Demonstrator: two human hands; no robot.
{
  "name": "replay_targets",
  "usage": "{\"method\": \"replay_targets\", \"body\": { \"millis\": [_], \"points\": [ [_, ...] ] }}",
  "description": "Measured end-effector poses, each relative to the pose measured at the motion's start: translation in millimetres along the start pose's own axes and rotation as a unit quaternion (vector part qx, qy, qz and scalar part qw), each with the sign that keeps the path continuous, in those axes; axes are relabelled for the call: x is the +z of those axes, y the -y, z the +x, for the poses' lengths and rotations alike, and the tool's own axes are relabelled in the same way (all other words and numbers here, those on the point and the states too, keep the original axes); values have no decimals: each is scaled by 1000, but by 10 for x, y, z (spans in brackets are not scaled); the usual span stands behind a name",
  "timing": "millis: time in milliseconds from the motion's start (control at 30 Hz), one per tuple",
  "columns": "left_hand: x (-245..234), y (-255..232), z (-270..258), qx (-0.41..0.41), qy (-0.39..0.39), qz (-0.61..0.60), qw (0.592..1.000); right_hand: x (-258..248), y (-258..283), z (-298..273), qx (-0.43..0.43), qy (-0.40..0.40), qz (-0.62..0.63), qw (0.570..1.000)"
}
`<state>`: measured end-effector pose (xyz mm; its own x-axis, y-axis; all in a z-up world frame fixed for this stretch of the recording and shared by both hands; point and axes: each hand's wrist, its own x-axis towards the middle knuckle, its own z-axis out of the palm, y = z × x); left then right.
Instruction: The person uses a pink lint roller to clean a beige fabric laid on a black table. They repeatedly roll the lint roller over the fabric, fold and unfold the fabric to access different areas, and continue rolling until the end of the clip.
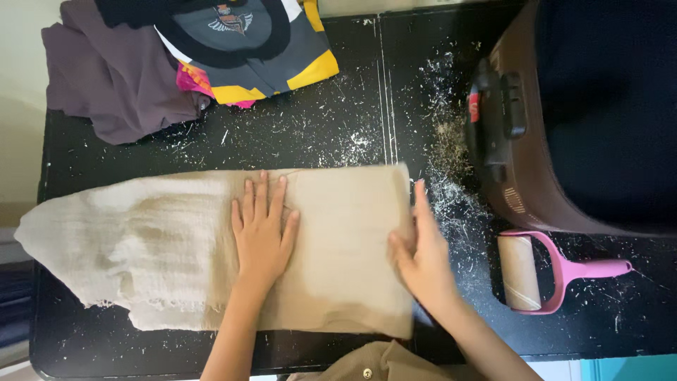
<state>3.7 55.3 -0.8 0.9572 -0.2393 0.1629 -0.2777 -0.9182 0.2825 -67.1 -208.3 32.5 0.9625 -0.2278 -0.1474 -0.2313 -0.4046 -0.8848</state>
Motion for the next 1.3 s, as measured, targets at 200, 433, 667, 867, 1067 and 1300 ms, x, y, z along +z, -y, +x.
{"method": "replay_targets", "body": {
  "millis": [200,433,667,867,1067,1300],
  "points": [
    [84,-199,-60,3,-5,-8,1000,-205,13,222,-98,-15,-302,948],
    [49,-119,47,19,3,-13,1000,62,-40,2,-227,38,-351,908],
    [-16,-233,-48,38,7,-62,997,-479,-9,-178,-227,32,-265,936],
    [-165,-278,38,56,40,-40,997,-1596,-360,-327,-123,-107,-313,936],
    [-207,-281,282,-8,83,-33,996,-1969,-885,-382,-116,-118,-399,902],
    [78,-303,454,124,-13,-63,990,-2128,-1381,-281,-91,-85,-315,941]
  ]
}}
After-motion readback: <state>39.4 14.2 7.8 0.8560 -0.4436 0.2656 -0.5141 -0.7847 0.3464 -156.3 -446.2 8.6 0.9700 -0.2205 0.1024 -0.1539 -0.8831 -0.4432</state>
